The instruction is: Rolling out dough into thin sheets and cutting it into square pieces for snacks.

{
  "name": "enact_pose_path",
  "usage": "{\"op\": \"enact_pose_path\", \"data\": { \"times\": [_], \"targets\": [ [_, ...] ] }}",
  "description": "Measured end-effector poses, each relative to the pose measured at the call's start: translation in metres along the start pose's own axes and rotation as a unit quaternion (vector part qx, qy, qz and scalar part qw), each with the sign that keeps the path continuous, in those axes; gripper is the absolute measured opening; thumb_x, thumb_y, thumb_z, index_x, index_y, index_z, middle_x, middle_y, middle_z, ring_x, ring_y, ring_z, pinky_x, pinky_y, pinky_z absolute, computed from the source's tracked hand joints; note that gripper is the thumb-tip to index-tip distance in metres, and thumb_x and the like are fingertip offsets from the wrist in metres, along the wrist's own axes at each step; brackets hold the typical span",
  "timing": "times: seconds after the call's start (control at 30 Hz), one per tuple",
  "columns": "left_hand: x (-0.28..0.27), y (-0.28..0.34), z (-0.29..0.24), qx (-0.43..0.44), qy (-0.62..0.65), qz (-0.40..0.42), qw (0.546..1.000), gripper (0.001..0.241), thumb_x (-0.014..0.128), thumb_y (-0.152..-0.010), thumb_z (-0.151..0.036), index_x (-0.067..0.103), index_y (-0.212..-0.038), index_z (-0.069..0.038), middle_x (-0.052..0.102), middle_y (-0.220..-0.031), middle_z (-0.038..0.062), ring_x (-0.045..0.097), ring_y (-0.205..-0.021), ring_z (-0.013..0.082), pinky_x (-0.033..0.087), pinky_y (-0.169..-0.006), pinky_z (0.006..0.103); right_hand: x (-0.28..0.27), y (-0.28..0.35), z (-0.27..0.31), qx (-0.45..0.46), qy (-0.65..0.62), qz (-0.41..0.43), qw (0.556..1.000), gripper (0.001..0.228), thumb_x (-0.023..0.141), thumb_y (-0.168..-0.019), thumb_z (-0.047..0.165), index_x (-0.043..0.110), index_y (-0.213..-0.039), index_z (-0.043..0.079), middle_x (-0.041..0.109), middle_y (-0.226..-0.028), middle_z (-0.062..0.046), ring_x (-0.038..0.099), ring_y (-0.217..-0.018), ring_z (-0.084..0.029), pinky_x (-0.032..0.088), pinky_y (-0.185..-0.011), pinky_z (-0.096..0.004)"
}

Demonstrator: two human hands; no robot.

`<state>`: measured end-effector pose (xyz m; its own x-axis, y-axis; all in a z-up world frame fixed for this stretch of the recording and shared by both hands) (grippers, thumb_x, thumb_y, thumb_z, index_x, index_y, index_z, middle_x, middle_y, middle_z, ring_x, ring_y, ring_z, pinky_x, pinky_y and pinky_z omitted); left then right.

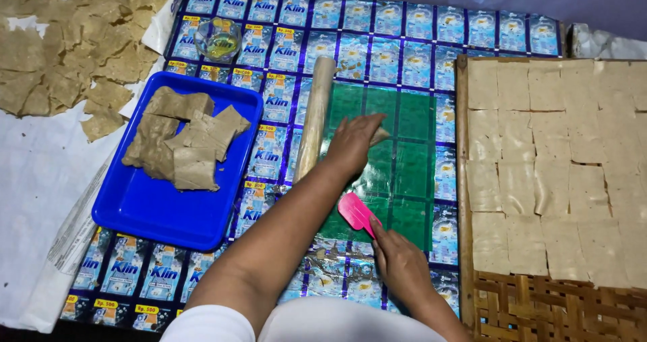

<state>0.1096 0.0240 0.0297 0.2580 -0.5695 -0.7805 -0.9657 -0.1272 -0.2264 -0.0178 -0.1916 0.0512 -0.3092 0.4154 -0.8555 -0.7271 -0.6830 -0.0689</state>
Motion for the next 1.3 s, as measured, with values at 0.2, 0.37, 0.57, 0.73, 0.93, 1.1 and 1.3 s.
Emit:
{"op": "enact_pose_path", "data": {
  "times": [0.2,0.37,0.57,0.73,0.93,1.1,1.3],
  "targets": [
    [-0.001,-0.024,0.002,0.019,0.097,0.040,0.994,0.058,0.072,-0.088,-0.006,0.050,-0.142,-0.014,0.042,-0.152,0.024,0.037,-0.140,0.0411,0.035,-0.111,0.0486,0.003,0.003,-0.005,0.011,-0.011,0.013,1.000,0.056,0.066,-0.091,0.014,0.053,-0.146,0.014,0.063,-0.082,-0.013,0.065,-0.076,-0.033,0.052,-0.066,-0.048],
    [0.018,-0.010,0.003,0.014,0.061,0.022,0.998,0.049,0.070,-0.093,-0.010,0.058,-0.140,-0.015,0.055,-0.150,0.016,0.049,-0.142,0.0361,0.045,-0.112,0.0450,-0.013,-0.003,0.006,-0.043,-0.020,0.066,0.997,0.050,0.068,-0.091,0.013,0.059,-0.140,0.015,0.061,-0.083,-0.013,0.063,-0.078,-0.032,0.050,-0.068,-0.046],
    [0.024,-0.017,0.007,0.005,0.049,0.043,0.998,0.066,0.064,-0.097,-0.010,0.039,-0.157,-0.021,0.039,-0.162,0.015,0.036,-0.151,0.0334,0.032,-0.120,0.0475,-0.008,0.003,0.009,-0.075,0.001,0.096,0.993,0.043,0.069,-0.089,0.015,0.068,-0.131,0.022,0.059,-0.083,-0.010,0.061,-0.079,-0.028,0.048,-0.067,-0.044],
    [-0.042,-0.005,-0.012,-0.054,-0.110,0.122,0.985,0.090,0.069,-0.092,-0.029,0.010,-0.160,-0.022,0.005,-0.169,0.015,0.007,-0.155,0.0313,0.002,-0.123,0.0580,-0.015,0.004,0.015,-0.081,-0.017,0.118,0.990,0.045,0.073,-0.085,0.020,0.068,-0.129,0.019,0.059,-0.088,-0.012,0.060,-0.081,-0.031,0.047,-0.069,-0.045],
    [-0.097,0.051,0.052,-0.341,-0.102,-0.039,0.934,0.105,0.086,-0.077,-0.034,0.026,-0.157,0.001,0.045,-0.148,0.024,0.048,-0.134,0.0405,0.039,-0.112,0.0504,-0.024,-0.008,0.006,-0.042,-0.059,0.121,0.990,0.039,0.069,-0.092,0.020,0.068,-0.130,0.017,0.065,-0.096,-0.010,0.065,-0.088,-0.028,0.054,-0.073,-0.042],
    [-0.123,0.079,0.047,-0.211,-0.170,-0.062,0.961,0.065,0.086,-0.074,-0.019,0.058,-0.131,-0.004,0.066,-0.118,0.019,0.063,-0.112,0.0391,0.050,-0.094,0.0494,-0.068,-0.058,0.007,-0.072,-0.039,0.025,0.996,0.042,0.068,-0.089,0.011,0.070,-0.130,0.019,0.067,-0.105,-0.010,0.069,-0.090,-0.027,0.058,-0.075,-0.040],
    [-0.138,0.055,-0.014,-0.020,-0.055,0.006,0.998,0.066,0.086,-0.072,-0.021,0.063,-0.134,-0.018,0.068,-0.116,0.012,0.064,-0.110,0.0359,0.051,-0.092,0.0489,-0.152,-0.143,0.030,-0.190,0.151,-0.246,0.939,0.024,0.072,-0.095,0.015,0.073,-0.119,0.012,0.066,-0.119,-0.010,0.064,-0.109,-0.030,0.053,-0.096,-0.050]
  ]
}}
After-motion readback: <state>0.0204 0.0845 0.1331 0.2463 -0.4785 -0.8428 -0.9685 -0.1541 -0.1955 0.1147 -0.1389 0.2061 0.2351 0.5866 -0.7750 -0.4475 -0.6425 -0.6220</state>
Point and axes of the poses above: each hand's wrist, its own y-axis away from the middle knuckle, its own x-axis out of the palm, z = x × y, the point moved 4 cm from there along -y, towards the middle knuckle
